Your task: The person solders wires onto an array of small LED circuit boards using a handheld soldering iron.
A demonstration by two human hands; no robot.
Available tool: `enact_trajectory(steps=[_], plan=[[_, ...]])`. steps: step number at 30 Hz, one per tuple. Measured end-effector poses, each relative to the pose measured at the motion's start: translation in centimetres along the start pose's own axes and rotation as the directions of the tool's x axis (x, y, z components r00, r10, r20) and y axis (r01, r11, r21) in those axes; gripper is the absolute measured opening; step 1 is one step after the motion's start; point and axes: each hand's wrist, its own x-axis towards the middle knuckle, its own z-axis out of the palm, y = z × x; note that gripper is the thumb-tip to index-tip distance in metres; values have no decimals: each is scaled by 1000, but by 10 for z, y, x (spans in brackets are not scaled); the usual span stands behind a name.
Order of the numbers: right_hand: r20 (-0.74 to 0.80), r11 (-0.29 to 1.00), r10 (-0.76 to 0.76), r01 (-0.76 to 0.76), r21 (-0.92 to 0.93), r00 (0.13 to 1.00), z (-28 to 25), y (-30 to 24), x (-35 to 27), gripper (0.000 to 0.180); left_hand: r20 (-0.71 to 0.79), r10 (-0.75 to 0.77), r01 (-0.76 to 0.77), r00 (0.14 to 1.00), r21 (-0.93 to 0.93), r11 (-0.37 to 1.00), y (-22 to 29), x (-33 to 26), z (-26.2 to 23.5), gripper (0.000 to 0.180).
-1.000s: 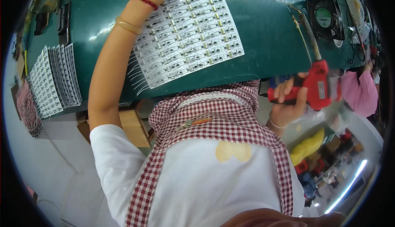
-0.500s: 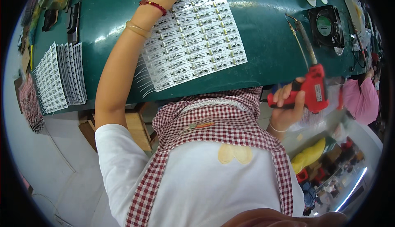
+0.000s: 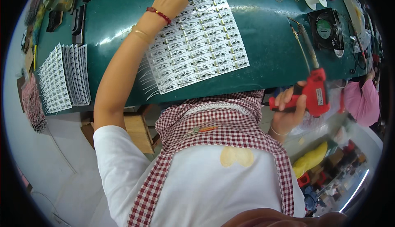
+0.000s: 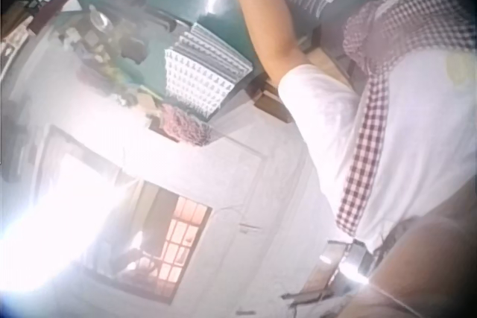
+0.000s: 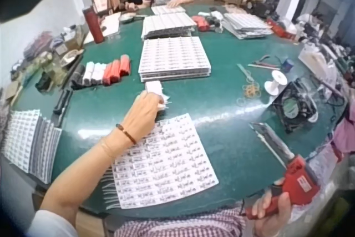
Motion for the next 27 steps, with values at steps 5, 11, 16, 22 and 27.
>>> enact_trajectory(steps=[5, 11, 16, 22, 27], plan=[[36, 1000, 30, -30, 7, 999, 13, -11, 11, 37, -15, -109, 109, 994, -27, 994, 30, 4, -18, 9], [198, 951, 217, -161, -264, 956, 41, -14, 21, 46, 172, -247, 295, 954, -375, 879, 147, -16, -55, 12], [203, 943, 330, -314, -108, 922, 69, -11, 4, 26, 325, -337, 468, 884, -579, 667, 203, -30, -77, 10], [158, 955, 288, -273, -114, 944, 61, -15, 5, 19, 351, -348, 493, 870, -581, 648, 217, -31, -73, 9], [142, 953, 303, -304, -14, 942, 59, -19, 3, 15, 226, -300, 376, 927, -565, 734, 218, -28, -67, 9]])
